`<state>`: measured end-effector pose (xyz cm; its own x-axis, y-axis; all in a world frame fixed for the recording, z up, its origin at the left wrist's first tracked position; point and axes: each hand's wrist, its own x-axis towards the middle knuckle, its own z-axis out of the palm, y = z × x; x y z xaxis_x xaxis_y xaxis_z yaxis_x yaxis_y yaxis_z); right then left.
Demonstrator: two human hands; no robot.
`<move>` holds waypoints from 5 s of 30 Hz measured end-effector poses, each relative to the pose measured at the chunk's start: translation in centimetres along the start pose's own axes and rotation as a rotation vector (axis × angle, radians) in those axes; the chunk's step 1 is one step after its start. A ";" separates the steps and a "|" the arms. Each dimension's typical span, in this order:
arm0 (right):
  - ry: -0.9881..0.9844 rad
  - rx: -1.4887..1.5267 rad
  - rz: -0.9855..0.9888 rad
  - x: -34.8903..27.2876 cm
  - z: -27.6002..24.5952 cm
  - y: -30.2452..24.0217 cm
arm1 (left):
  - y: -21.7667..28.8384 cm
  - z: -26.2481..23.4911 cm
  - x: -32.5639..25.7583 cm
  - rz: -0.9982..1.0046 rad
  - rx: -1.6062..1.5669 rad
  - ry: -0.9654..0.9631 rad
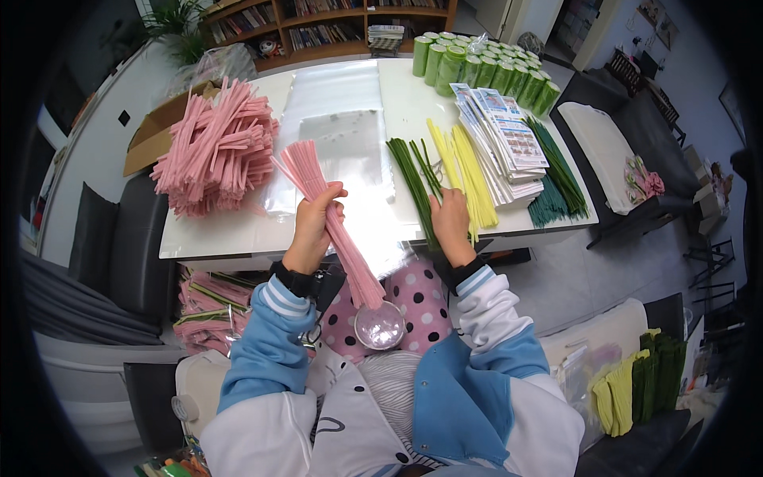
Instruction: The person repeatedly gathers pink, green, and yellow strips, aligns them, places them into clear plastic bags, and seals the bags. The person handles the strips and bags by hand, working at a table with multiple piles of strips and stacks of bags.
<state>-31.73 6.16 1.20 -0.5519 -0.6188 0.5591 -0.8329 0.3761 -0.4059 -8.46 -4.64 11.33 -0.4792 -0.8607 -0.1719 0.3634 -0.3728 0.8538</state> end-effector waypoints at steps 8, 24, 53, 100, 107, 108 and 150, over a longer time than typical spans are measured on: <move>-0.165 -0.281 0.018 -0.8 0.3 3.0 | -1.1 0.4 -0.4 -0.052 0.046 -0.052; -0.055 0.154 0.188 0.2 -5.9 -1.9 | -1.6 2.5 0.0 -0.118 -0.002 -0.154; -0.186 -0.019 0.036 -1.0 -0.5 -2.4 | 0.3 2.2 -1.4 0.066 -0.040 -0.157; -0.285 1.251 0.441 -3.4 -4.3 -4.6 | -1.9 0.5 1.7 0.149 -0.152 -0.106; -0.072 0.219 0.140 0.7 0.6 0.7 | -0.6 -0.6 1.1 0.030 -0.131 -0.101; 0.018 0.142 0.108 1.4 0.9 1.5 | -0.6 -0.7 1.1 0.036 -0.125 -0.133; -0.131 0.812 -0.133 -5.9 -13.6 -10.2 | 3.0 5.4 -6.9 0.183 -0.016 -0.344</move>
<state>-20.55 15.35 11.83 -0.3996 -0.7173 0.5708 -0.5743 -0.2895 -0.7657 -8.35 2.09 17.74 -0.6443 -0.7478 0.1602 0.4789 -0.2312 0.8469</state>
